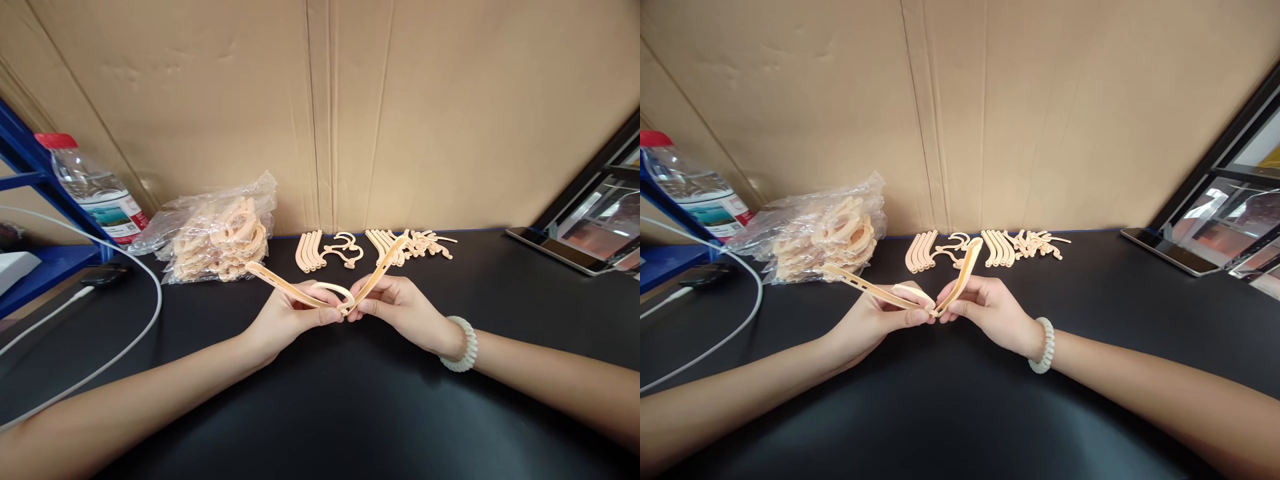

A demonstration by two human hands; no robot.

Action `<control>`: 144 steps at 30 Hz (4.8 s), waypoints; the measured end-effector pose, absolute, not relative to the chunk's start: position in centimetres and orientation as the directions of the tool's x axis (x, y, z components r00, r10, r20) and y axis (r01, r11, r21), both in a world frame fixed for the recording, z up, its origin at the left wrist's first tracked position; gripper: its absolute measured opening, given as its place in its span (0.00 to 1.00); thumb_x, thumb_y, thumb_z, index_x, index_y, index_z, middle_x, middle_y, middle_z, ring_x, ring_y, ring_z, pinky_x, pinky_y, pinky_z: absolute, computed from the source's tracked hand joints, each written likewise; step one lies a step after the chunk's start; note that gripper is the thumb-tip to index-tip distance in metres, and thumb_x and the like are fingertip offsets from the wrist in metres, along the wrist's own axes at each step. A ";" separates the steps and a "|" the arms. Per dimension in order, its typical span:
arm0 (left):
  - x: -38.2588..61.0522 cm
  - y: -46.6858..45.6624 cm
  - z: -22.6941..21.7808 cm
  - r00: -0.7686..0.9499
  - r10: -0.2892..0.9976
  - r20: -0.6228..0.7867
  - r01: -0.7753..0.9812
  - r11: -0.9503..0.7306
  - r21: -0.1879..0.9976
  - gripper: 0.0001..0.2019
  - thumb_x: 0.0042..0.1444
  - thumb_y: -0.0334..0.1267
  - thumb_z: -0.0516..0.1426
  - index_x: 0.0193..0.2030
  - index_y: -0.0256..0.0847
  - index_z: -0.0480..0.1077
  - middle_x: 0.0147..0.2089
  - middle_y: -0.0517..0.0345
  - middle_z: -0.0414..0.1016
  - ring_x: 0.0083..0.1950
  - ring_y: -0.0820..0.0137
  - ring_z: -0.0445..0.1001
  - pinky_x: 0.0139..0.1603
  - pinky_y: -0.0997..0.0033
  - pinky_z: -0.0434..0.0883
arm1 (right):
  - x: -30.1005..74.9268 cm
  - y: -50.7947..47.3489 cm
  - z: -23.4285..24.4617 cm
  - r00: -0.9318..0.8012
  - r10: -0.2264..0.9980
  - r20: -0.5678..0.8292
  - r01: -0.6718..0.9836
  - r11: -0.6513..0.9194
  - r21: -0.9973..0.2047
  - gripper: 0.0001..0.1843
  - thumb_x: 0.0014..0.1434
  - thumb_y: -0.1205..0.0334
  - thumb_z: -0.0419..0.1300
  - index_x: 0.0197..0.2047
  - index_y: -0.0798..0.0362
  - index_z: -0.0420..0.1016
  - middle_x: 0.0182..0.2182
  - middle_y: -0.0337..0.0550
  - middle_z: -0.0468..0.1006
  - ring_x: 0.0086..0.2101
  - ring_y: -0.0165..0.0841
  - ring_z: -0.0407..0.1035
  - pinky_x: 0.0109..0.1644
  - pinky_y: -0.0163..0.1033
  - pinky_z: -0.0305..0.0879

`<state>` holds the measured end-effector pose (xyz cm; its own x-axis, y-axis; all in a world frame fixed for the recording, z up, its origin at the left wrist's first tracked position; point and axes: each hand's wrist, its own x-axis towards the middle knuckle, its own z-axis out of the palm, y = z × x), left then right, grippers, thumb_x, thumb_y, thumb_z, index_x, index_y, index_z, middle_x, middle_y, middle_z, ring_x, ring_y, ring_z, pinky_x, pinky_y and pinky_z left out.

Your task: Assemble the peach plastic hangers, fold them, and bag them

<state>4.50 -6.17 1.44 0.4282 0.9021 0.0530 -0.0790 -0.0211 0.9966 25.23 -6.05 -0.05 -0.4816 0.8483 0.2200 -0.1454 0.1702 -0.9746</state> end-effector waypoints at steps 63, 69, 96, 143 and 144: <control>4.9 -7.1 1.0 0.239 0.964 0.121 -0.152 -0.086 0.985 0.05 0.43 0.31 0.70 0.28 0.37 0.81 0.27 0.57 0.79 0.30 0.72 0.77 0.34 0.76 0.75 | 24.3 -7.1 0.1 -0.361 0.893 0.270 -0.172 0.221 -0.960 0.10 0.57 0.59 0.67 0.41 0.54 0.77 0.35 0.45 0.83 0.36 0.37 0.80 0.43 0.44 0.79; 5.0 -7.1 0.6 0.221 0.969 0.112 -0.209 -0.065 0.976 0.04 0.43 0.31 0.70 0.28 0.38 0.81 0.26 0.59 0.80 0.30 0.74 0.77 0.34 0.78 0.75 | 24.2 -7.3 0.1 -0.345 0.899 0.270 -0.191 0.214 -0.958 0.11 0.57 0.59 0.68 0.41 0.55 0.77 0.35 0.45 0.84 0.35 0.36 0.80 0.43 0.42 0.79; 4.3 -6.6 1.1 0.125 0.992 0.002 -0.181 0.021 0.983 0.12 0.47 0.40 0.68 0.31 0.36 0.71 0.21 0.64 0.72 0.22 0.77 0.72 0.24 0.81 0.68 | 30.5 -4.0 1.5 -0.489 0.865 0.115 0.169 0.223 -0.960 0.13 0.52 0.56 0.71 0.31 0.54 0.73 0.23 0.36 0.75 0.23 0.26 0.68 0.28 0.33 0.68; 3.1 -5.1 1.0 0.173 0.948 0.267 0.490 -0.318 0.812 0.08 0.41 0.31 0.53 0.31 0.44 0.69 0.33 0.57 0.75 0.41 0.63 0.72 0.37 0.68 0.71 | 33.5 -2.3 3.3 -0.617 0.785 -0.049 0.661 0.484 -0.573 0.21 0.57 0.42 0.60 0.30 0.53 0.72 0.27 0.42 0.74 0.28 0.32 0.65 0.32 0.38 0.63; 3.1 -5.1 1.0 0.170 0.948 0.267 0.486 -0.317 0.814 0.08 0.41 0.31 0.53 0.30 0.44 0.69 0.33 0.57 0.75 0.41 0.63 0.72 0.36 0.68 0.71 | 33.5 -2.3 3.2 -0.616 0.786 -0.047 0.662 0.484 -0.573 0.21 0.57 0.41 0.60 0.30 0.53 0.72 0.27 0.41 0.74 0.28 0.32 0.65 0.31 0.38 0.63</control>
<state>3.13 -5.06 0.99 0.1702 0.9484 0.2675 0.4863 -0.3169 0.8143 33.49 -2.29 3.24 -0.6163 0.7861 -0.0475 0.6616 0.4840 -0.5727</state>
